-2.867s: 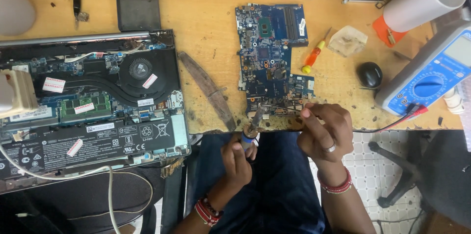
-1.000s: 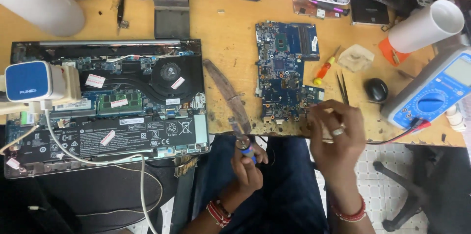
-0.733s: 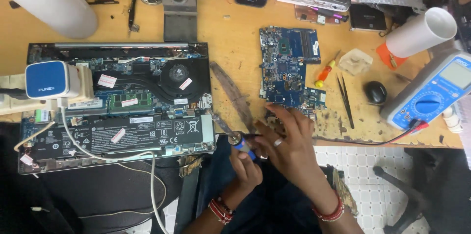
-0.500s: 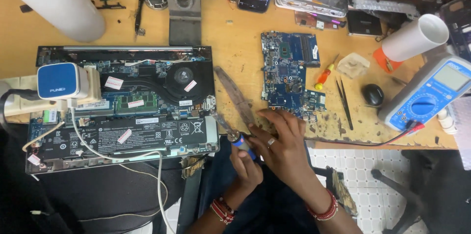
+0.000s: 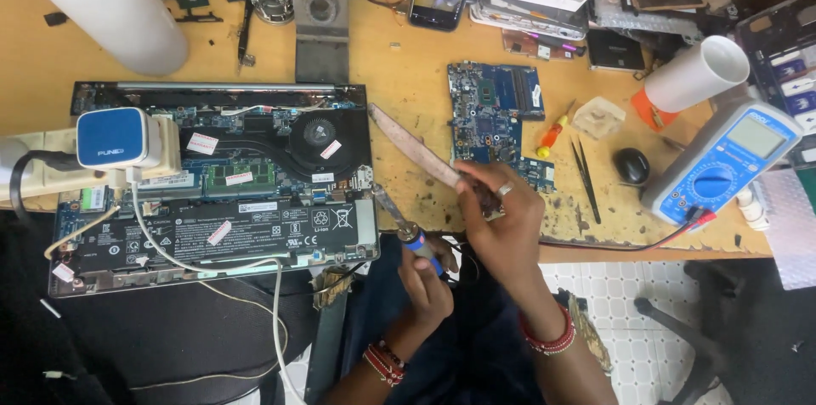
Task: A person is repairing a laptop motherboard by soldering components and checking connections at a workbench.
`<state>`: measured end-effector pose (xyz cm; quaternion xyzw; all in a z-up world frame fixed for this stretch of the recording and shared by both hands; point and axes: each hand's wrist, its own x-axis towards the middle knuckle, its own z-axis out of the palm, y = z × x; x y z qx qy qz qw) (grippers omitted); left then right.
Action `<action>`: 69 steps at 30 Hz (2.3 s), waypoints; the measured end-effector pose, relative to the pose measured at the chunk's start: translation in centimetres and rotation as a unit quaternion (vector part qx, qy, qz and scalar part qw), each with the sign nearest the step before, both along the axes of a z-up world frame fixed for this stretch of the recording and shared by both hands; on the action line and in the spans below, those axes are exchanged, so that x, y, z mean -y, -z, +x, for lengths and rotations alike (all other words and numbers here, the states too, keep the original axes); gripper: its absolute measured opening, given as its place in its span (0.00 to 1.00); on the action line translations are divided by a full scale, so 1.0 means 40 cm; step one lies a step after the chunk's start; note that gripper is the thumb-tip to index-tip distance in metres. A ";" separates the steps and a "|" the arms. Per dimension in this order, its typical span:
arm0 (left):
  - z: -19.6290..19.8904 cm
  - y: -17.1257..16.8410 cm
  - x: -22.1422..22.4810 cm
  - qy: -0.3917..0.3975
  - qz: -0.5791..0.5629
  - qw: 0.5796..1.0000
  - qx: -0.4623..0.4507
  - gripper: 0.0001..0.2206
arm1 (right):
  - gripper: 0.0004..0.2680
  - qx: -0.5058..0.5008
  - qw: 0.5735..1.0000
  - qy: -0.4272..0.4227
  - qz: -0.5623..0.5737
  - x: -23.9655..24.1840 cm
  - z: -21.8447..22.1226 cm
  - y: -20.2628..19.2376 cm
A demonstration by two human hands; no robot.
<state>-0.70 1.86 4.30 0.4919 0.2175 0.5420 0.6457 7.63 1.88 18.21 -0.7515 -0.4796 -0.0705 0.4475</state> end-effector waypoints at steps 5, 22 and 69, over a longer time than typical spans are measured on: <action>-0.001 0.023 0.004 0.012 0.016 1.000 -0.005 0.30 | 0.09 -0.213 0.974 -0.022 0.079 0.013 0.029 0.044; 0.000 0.030 0.017 0.093 0.105 0.988 -0.060 0.30 | 0.12 -0.538 0.795 -0.156 0.233 0.162 0.183 0.046; 0.018 0.097 0.058 0.188 0.075 0.978 -0.053 0.23 | 0.16 -0.449 0.879 -0.094 0.127 0.208 0.170 0.013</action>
